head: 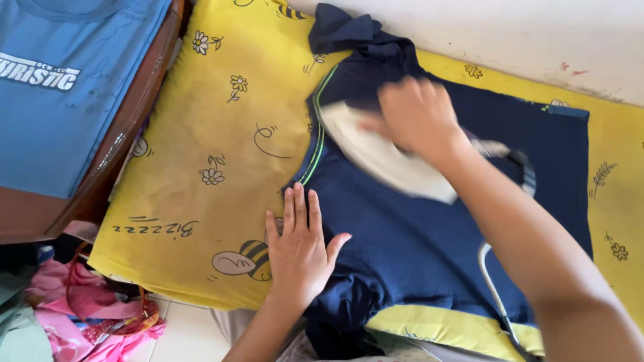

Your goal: The person irons a dark blue long-sleeved t-shirt with a graphic print on a yellow ironing board. They smooth the fabric with their hands, iron the front and sleeves, flip the shirt to iron the back, and then fold the shirt.

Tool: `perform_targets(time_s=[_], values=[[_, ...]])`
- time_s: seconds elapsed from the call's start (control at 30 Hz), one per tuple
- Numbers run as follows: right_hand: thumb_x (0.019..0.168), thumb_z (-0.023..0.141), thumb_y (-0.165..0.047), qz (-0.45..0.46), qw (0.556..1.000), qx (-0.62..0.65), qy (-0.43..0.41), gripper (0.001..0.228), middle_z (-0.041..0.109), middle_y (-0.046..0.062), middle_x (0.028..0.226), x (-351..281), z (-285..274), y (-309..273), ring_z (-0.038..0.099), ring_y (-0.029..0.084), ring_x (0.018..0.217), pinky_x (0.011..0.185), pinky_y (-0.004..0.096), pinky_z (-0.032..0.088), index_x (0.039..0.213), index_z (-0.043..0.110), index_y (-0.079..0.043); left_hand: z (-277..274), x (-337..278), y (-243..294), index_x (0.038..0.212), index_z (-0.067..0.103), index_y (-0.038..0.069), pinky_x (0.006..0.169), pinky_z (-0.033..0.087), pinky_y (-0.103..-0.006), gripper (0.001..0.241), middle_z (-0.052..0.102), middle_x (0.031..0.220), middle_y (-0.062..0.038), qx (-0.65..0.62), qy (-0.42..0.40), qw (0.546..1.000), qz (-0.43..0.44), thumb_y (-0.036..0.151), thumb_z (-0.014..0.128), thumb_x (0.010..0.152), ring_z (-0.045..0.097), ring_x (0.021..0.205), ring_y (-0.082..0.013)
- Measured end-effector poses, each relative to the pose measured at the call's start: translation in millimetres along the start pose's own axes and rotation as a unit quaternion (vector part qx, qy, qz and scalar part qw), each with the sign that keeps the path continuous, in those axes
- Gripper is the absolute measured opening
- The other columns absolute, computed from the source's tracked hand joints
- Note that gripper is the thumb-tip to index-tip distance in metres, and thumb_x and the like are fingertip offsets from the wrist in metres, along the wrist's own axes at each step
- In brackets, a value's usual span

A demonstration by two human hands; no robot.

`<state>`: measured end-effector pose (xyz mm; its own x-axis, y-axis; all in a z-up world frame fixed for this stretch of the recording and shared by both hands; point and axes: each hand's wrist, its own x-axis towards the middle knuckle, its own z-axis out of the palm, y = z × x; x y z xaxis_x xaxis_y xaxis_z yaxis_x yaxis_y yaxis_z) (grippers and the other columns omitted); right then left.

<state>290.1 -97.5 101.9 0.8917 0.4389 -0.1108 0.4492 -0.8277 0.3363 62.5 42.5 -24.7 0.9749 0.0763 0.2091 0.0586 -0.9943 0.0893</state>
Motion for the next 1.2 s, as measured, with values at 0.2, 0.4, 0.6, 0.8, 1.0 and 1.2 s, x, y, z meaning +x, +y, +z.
perform_targets(time_s=[0.2,0.4,0.6,0.8,1.0,1.2], values=[[0.095,0.055,-0.080,0.046,0.998,0.013,-0.044,0.068,0.076,0.018,0.094,-13.6,-12.7,-19.5,0.074,0.046,0.089,0.068,0.051,0.058,0.107,0.071,-0.014,1.0,0.8,-0.2,0.157,0.037,0.007,0.112,0.034,-0.0586,0.097,0.034,0.166,-0.017,0.008,0.002,1.000,-0.001,0.079,0.040,0.093,0.031,0.154,-0.0288],[0.092,0.068,-0.077,0.033,0.998,0.056,0.002,0.068,0.075,0.017,0.102,57.9,-17.3,-49.2,0.072,0.043,0.095,0.072,0.049,0.057,0.104,0.076,-0.010,-1.2,-1.5,-0.8,0.157,0.037,0.007,0.113,0.035,-0.0565,0.094,0.036,0.165,-0.017,0.007,0.017,1.000,0.001,0.077,0.040,0.095,0.033,0.153,-0.0286],[0.094,0.057,-0.079,-0.002,0.999,0.022,-0.028,0.071,0.073,0.019,0.099,-20.3,-9.2,-26.1,0.073,0.044,0.089,0.069,0.051,0.058,0.106,0.071,-0.011,2.3,-2.0,-3.7,0.157,0.037,0.007,0.114,0.033,-0.0571,0.092,0.034,0.166,-0.015,-0.008,0.001,1.000,0.002,0.076,0.038,0.095,0.032,0.153,-0.0277],[0.093,0.058,-0.077,0.017,0.995,0.042,-0.084,0.063,0.075,0.017,0.097,-40.7,-31.9,-52.2,0.073,0.046,0.091,0.070,0.053,0.059,0.107,0.071,-0.017,0.9,-4.6,-3.2,0.156,0.039,0.005,0.115,0.032,-0.0571,0.090,0.037,0.165,-0.016,-0.018,0.014,1.000,0.005,0.074,0.034,0.097,0.034,0.153,-0.0291],[0.091,0.066,-0.074,-0.051,0.997,0.050,0.008,0.060,0.075,0.014,0.091,-7.3,-24.5,-80.7,0.074,0.040,0.086,0.063,0.047,0.058,0.097,0.076,-0.015,-9.1,-38.8,-11.0,0.153,0.043,0.010,0.116,0.033,-0.0536,0.080,0.037,0.164,-0.016,-0.052,0.015,0.998,0.014,0.064,0.050,0.095,0.036,0.150,-0.0320],[0.095,0.050,-0.078,-0.045,0.996,0.004,-0.071,0.064,0.074,0.014,0.089,-88.8,-19.4,-31.7,0.074,0.043,0.083,0.063,0.051,0.058,0.103,0.068,-0.017,-24.8,-70.3,-18.4,0.145,0.052,0.017,0.109,0.037,-0.0505,0.066,0.046,0.156,-0.012,-0.074,0.033,0.997,0.000,0.056,0.061,0.092,0.044,0.142,-0.0310]])
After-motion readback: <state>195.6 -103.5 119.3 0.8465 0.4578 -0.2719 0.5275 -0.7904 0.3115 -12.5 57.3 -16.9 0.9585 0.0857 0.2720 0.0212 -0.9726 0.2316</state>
